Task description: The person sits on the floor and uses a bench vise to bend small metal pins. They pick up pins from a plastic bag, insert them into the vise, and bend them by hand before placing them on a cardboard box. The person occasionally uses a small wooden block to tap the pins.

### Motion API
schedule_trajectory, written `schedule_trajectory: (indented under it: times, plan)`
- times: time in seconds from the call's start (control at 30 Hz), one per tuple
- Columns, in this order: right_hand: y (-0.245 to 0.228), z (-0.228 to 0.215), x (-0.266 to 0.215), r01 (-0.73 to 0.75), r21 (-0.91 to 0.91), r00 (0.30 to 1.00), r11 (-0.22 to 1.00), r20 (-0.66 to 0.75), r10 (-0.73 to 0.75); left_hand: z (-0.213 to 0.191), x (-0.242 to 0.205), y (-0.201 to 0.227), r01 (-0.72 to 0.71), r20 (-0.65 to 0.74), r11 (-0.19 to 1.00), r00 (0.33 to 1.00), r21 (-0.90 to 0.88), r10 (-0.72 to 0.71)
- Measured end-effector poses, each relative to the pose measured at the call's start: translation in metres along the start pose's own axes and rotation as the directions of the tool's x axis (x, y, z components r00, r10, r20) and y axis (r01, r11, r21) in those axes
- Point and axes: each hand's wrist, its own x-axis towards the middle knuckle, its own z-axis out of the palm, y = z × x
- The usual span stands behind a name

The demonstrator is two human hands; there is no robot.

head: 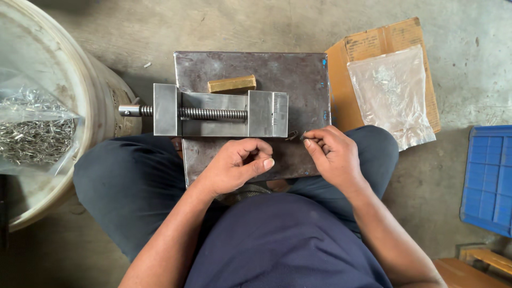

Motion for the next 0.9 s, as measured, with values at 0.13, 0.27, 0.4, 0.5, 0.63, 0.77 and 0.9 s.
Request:
schedule_trajectory:
  times: [0.13, 0.27, 0.4, 0.5, 0.63, 0.77, 0.9]
  plan:
    - [0.0, -0.004, -0.001, 0.083, -0.02, 0.996, 0.996, -0.042, -0.084, 0.001, 0.0, 0.001, 0.018, -0.012, 1.0, 1.0, -0.002, -0.018]
    - [-0.005, -0.009, -0.001, 0.129, -0.144, 0.991, 0.981, -0.001, -0.131, 0.003, 0.0, 0.002, 0.052, -0.041, 0.999, 0.998, 0.004, -0.052]
    - [-0.01, -0.009, 0.0, 0.165, -0.184, 0.986, 0.969, 0.012, -0.166, 0.003, 0.0, 0.002, 0.042, -0.05, 0.999, 0.998, 0.023, -0.041]
    - [-0.012, -0.006, 0.0, 0.244, -0.251, 0.969, 0.937, 0.026, -0.245, 0.003, 0.0, 0.002, 0.027, -0.045, 0.999, 0.999, 0.039, -0.025]
    - [-0.011, -0.007, -0.006, 0.279, -0.258, 0.96, 0.925, 0.109, -0.26, 0.004, 0.0, 0.001, 0.058, -0.052, 0.998, 0.997, 0.002, -0.057]
    - [-0.005, -0.013, -0.011, 0.184, -0.128, 0.981, 0.975, 0.087, -0.174, 0.002, -0.001, -0.001, 0.03, -0.038, 0.999, 0.999, 0.021, -0.029]
    - [-0.003, -0.013, -0.014, 0.036, -0.097, 0.996, 0.995, 0.085, -0.027, 0.001, -0.002, -0.001, 0.017, -0.033, 0.999, 0.999, 0.045, -0.015]
